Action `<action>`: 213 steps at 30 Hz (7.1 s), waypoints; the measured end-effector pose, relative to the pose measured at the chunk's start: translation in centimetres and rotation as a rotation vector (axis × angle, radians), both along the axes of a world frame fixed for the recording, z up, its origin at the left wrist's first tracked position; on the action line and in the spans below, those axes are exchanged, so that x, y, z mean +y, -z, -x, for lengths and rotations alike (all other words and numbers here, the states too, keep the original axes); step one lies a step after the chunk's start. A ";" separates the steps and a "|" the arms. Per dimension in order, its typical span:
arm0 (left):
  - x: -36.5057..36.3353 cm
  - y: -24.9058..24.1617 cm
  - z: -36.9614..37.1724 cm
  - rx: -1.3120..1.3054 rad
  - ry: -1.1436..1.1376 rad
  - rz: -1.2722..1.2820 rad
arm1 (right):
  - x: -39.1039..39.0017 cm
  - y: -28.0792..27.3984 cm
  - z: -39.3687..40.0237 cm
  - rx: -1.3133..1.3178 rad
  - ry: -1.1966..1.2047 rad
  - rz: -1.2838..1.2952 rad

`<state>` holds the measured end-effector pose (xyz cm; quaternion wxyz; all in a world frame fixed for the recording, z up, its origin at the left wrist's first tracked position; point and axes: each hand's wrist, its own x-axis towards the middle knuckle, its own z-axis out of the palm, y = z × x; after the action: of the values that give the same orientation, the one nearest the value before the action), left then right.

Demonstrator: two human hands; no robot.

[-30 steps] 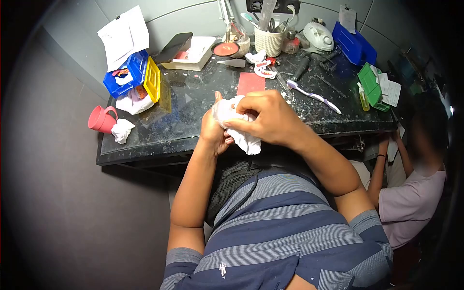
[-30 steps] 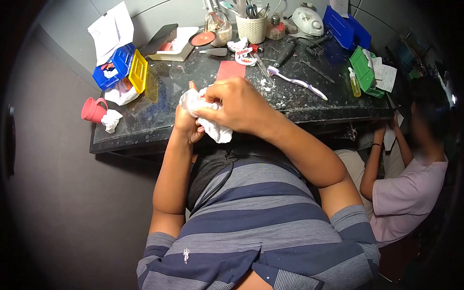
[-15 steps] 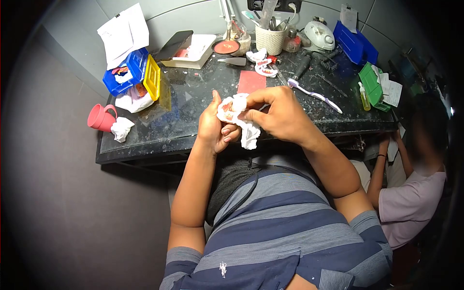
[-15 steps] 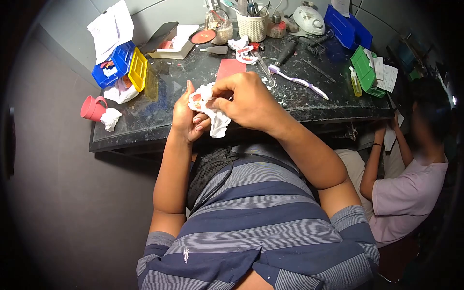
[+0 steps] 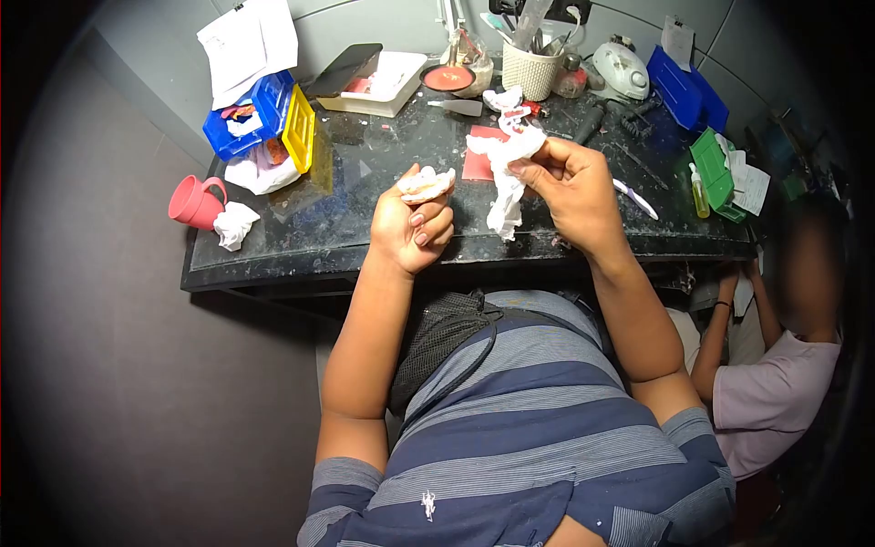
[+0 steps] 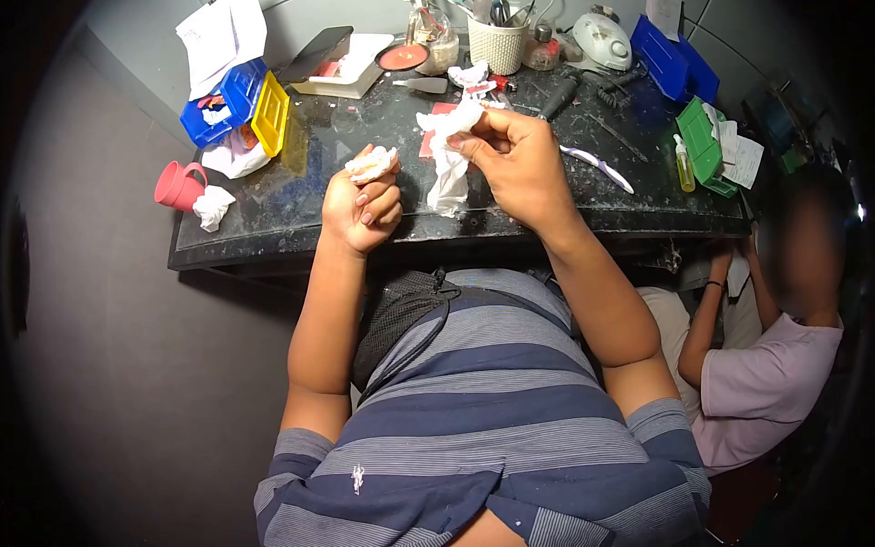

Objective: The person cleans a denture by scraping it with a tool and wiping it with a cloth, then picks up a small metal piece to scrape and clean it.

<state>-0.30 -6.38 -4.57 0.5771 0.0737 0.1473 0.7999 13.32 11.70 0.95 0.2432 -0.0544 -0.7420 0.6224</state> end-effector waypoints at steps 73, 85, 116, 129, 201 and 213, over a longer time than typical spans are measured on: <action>3.3 1.0 -7.5 1.734 -1.275 0.524 | -4.9 3.4 0.2 0.202 0.318 -0.504; 3.4 2.5 -7.4 1.773 -1.207 0.480 | -4.8 4.0 0.6 0.229 0.373 -0.527; 3.4 2.6 -7.7 1.779 -1.227 0.583 | -4.9 3.9 0.1 0.253 0.445 -0.715; 3.5 2.3 -7.9 1.715 -1.211 0.574 | -4.9 4.1 -0.4 0.257 0.416 -0.711; 3.5 -1.7 -7.7 1.654 -1.123 0.803 | 2.3 -0.6 -3.5 0.173 0.587 -0.462; 2.5 -3.1 -9.0 1.428 -1.025 0.658 | 3.4 0.0 -3.3 0.140 0.588 -0.381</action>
<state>8.67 -3.86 -1.45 -0.0807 0.3064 0.6998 0.6403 16.66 15.10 0.94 0.4679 -0.1765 -0.7789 0.3785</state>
